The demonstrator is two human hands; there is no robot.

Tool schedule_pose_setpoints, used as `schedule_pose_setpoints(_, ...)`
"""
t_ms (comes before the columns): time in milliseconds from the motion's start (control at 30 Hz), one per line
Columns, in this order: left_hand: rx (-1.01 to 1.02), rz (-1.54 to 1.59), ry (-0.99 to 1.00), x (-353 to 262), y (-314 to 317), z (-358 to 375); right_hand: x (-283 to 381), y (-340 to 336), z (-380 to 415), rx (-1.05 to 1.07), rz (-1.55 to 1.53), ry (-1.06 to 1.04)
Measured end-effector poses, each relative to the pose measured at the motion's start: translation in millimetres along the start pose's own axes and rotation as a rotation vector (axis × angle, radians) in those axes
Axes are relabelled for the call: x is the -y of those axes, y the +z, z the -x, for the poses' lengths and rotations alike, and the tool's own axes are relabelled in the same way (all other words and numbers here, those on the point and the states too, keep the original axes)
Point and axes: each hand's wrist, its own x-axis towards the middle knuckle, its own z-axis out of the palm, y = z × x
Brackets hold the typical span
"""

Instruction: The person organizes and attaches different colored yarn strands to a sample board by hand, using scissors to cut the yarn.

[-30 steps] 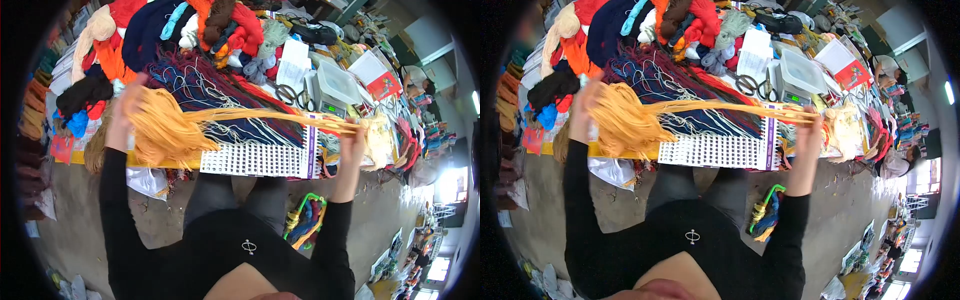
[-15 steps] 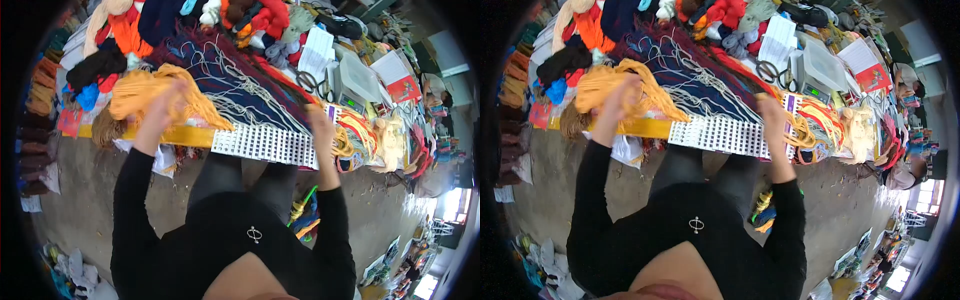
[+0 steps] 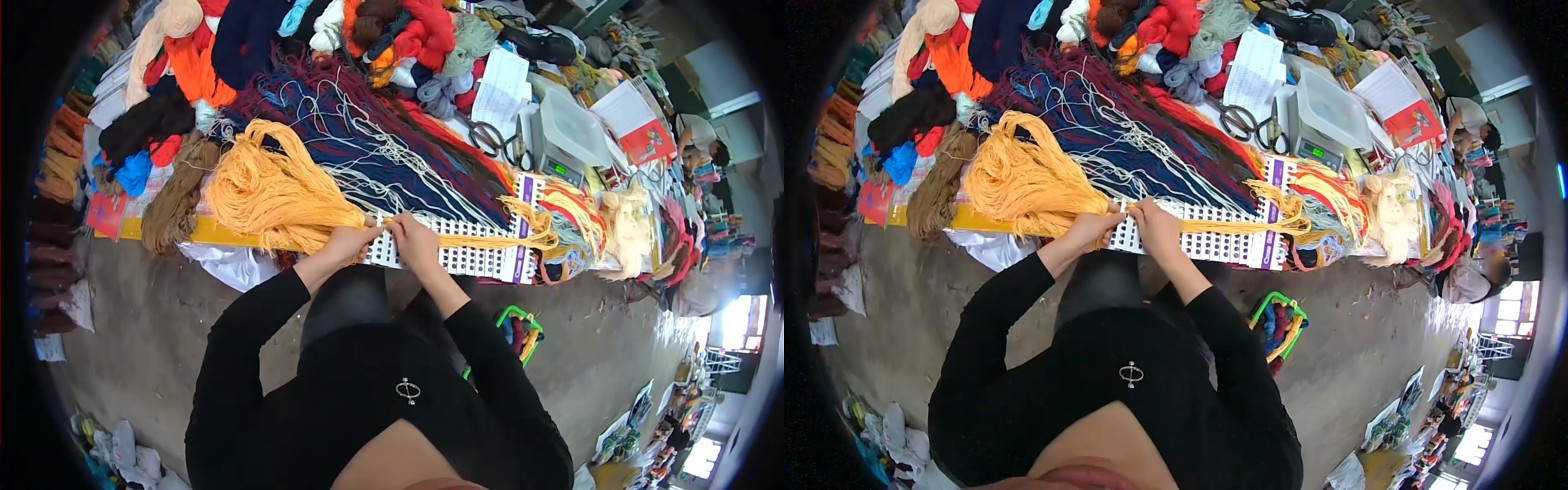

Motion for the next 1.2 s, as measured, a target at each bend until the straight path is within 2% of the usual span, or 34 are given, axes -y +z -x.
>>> schedule_pose_setpoints(67,0.012,-0.022,0.034,8,-6,-12,1,2,2,-0.031,0.064,-0.026)
schedule_pose_setpoints(167,-0.055,-0.061,0.019,5,-5,-15,0,4,4,-0.113,0.02,-0.182)
schedule_pose_setpoints(233,-0.064,-0.097,-0.028,-11,3,-5,-5,6,2,-0.05,0.071,-0.271)
schedule_pose_setpoints(300,-0.063,-0.077,0.0,-11,2,-12,-7,6,1,-0.013,0.137,-0.274)
schedule_pose_setpoints(400,-0.016,-0.185,-0.08,-14,-3,-19,0,-2,-4,0.012,0.142,-0.275)
schedule_pose_setpoints(500,-0.026,-0.279,-0.124,-17,-5,-22,10,-14,-12,0.299,-0.003,0.14)
schedule_pose_setpoints(567,0.043,-0.28,-0.12,-24,-4,-20,0,-14,-22,0.327,0.022,0.063)
schedule_pose_setpoints(633,0.035,-0.256,-0.127,-23,-5,-21,1,-17,-24,0.346,-0.014,0.086)
schedule_pose_setpoints(700,-0.009,-0.294,-0.123,-24,-2,-20,5,-17,-23,0.328,-0.046,0.202)
schedule_pose_setpoints(733,-0.059,-0.322,-0.12,-23,-2,-18,6,-18,-21,0.316,-0.034,0.19)
schedule_pose_setpoints(867,-0.05,-0.311,-0.109,-16,-9,-23,2,-14,-18,0.269,-0.007,0.147)
schedule_pose_setpoints(900,0.011,-0.283,-0.088,-19,-8,-24,2,-14,-19,0.268,-0.01,0.148)
schedule_pose_setpoints(933,0.073,-0.255,-0.066,-21,-7,-24,1,-14,-21,0.304,-0.04,0.176)
schedule_pose_setpoints(1067,0.077,-0.231,-0.151,-26,-8,-21,3,-20,-29,0.415,-0.092,0.259)
schedule_pose_setpoints(1167,0.077,-0.475,0.062,-5,-24,-35,6,-14,-21,0.318,0.07,0.136)
schedule_pose_setpoints(1200,-0.042,-0.481,0.251,-14,-18,-18,8,-16,-19,0.325,0.072,0.126)
